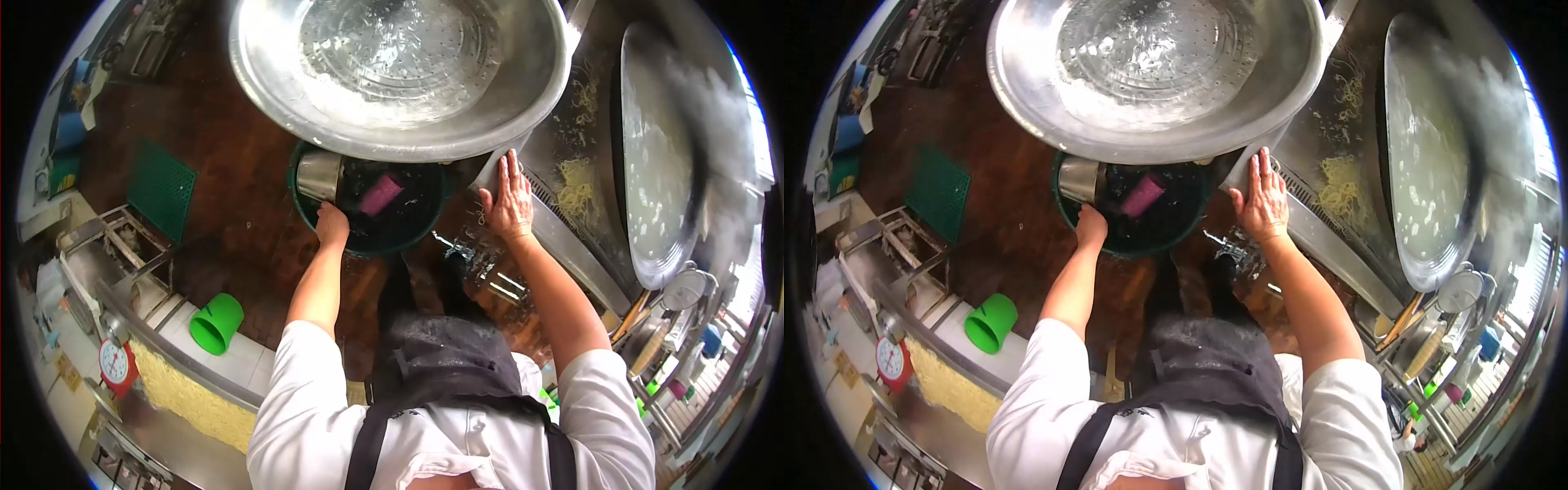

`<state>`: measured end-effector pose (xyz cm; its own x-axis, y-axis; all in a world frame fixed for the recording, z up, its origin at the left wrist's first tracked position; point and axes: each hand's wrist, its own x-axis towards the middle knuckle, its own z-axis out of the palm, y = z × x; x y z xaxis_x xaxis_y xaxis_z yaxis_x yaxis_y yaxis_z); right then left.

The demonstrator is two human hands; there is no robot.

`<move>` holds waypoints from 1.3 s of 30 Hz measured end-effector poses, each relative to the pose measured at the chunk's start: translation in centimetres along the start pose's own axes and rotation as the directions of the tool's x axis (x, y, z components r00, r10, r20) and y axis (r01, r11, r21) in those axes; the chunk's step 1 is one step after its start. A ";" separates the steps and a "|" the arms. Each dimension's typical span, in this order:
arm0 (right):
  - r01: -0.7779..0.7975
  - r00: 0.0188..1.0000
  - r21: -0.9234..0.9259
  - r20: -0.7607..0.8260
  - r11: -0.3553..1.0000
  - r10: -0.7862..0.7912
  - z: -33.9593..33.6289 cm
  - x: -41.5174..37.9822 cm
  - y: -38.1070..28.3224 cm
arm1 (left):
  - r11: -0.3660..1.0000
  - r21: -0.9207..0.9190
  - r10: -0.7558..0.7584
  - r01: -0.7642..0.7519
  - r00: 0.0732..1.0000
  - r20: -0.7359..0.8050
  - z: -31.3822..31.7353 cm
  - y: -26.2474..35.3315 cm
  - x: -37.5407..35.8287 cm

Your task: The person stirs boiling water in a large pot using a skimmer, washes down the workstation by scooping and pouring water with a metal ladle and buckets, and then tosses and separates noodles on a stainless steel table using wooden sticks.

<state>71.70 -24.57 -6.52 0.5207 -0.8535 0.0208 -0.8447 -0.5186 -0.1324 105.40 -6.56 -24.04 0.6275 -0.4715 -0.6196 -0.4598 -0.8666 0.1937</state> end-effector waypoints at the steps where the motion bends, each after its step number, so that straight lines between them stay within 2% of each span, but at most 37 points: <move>1: -0.011 1.000 0.021 0.017 1.000 0.011 -0.1 0.0 -0.1 | 0.999 0.016 0.030 -0.030 0.998 -0.048 1.2 0.1 1.2; 5: -0.035 0.998 0.045 0.046 0.998 0.033 -0.3 0.1 -0.1 | 0.997 -0.036 -0.068 0.068 0.998 -0.005 5.4 1.3 5.6; 8: -0.046 0.997 0.039 0.064 0.998 0.044 -0.4 0.1 -0.2 | 0.989 0.012 0.149 -0.151 0.985 0.088 9.8 -1.1 10.1; 9: -0.051 0.996 0.038 0.076 0.998 0.048 -0.5 0.2 -0.3 | 0.988 -0.104 0.144 -0.110 0.896 0.419 8.7 -0.7 11.7; 10: -0.047 0.997 0.033 0.067 0.998 0.044 -0.5 0.5 -0.4 | 0.951 -0.310 0.142 0.000 0.889 0.435 8.2 -0.9 11.8; 12: -0.043 0.997 0.030 0.061 0.999 0.041 -0.9 0.2 -0.6 | 0.728 -0.647 0.148 0.228 0.869 0.473 6.0 -2.1 9.7; 15: -0.054 0.998 0.033 0.037 0.998 0.053 -0.6 -0.1 -0.7 | 0.524 -0.824 0.229 0.214 0.897 0.379 -0.1 -3.4 2.5; 18: -0.048 0.999 0.005 -0.005 0.999 0.048 -0.7 -0.3 -0.8 | 0.379 -0.903 0.254 0.204 0.915 0.314 -6.2 -5.1 -4.8; 20: -0.031 0.996 0.072 -0.083 0.997 0.037 -0.8 -0.4 -1.1 | 0.303 -0.942 0.251 0.141 0.942 0.222 -11.5 -4.8 -10.2; 22: 0.011 0.975 0.070 -0.223 0.997 0.005 1.1 -1.3 -1.9 | 0.305 -0.950 0.256 0.070 0.955 0.153 -16.9 -5.1 -14.4; 23: 0.034 0.957 0.066 -0.290 0.997 -0.013 1.4 -1.3 -2.2 | 0.336 -0.941 0.242 0.036 0.962 0.123 -19.6 -5.0 -16.4; 25: 0.260 0.930 0.337 -0.339 0.905 -0.141 -3.5 -0.5 -10.8 | 0.411 -0.911 0.219 -0.024 0.973 0.073 -24.7 -4.8 -19.3; 26: 0.376 0.898 0.403 -0.380 0.834 -0.221 -4.6 0.3 -15.6 | 0.451 -0.891 0.213 -0.052 0.976 0.050 -26.9 -4.4 -20.4; 27: 0.420 0.905 0.420 -0.262 0.804 -0.335 -5.4 1.3 -19.7 | 0.523 -0.849 0.179 -0.082 0.984 0.015 -29.3 -3.6 -21.8; 28: 0.486 0.872 0.397 -0.274 0.778 -0.405 -4.4 2.5 -23.3 | 0.634 -0.762 0.160 -0.131 0.986 -0.037 -31.2 -3.1 -22.6; 30: 0.468 0.880 0.127 -0.160 0.875 -0.447 -4.8 6.3 -29.6 | 0.760 -0.625 0.132 -0.179 0.984 -0.122 -33.7 -2.1 -23.8; 32: 0.493 0.861 0.044 -0.171 0.869 -0.480 -3.1 10.8 -33.4 | 0.863 -0.456 0.139 -0.215 0.971 -0.194 -35.7 -0.7 -24.6; 34: 0.346 0.934 0.027 -0.102 0.938 -0.341 -0.8 14.8 -35.6 | 0.933 -0.212 0.217 -0.292 0.924 -0.315 -35.6 -1.1 -22.7; 36: 0.449 0.885 -0.112 0.188 0.886 -0.425 -1.1 16.1 -34.7 | 0.921 0.035 0.371 -0.387 0.849 -0.376 -36.5 0.0 -22.4; 38: 0.230 0.949 -0.032 0.231 0.973 -0.217 -2.8 17.4 -34.2 | 0.876 0.254 0.482 -0.410 0.773 -0.413 -36.6 2.1 -22.2; 39: 0.228 0.937 0.013 0.269 0.974 -0.223 -2.4 17.8 -33.5 | 0.861 0.268 0.508 -0.432 0.753 -0.419 -36.5 2.7 -21.5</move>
<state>109.00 -22.49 0.66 0.7094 -0.6704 -0.2174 -0.7022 -0.6987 -0.1368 113.56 -4.74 17.60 0.5020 -0.8635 -0.0495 -0.8353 -0.4988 0.2311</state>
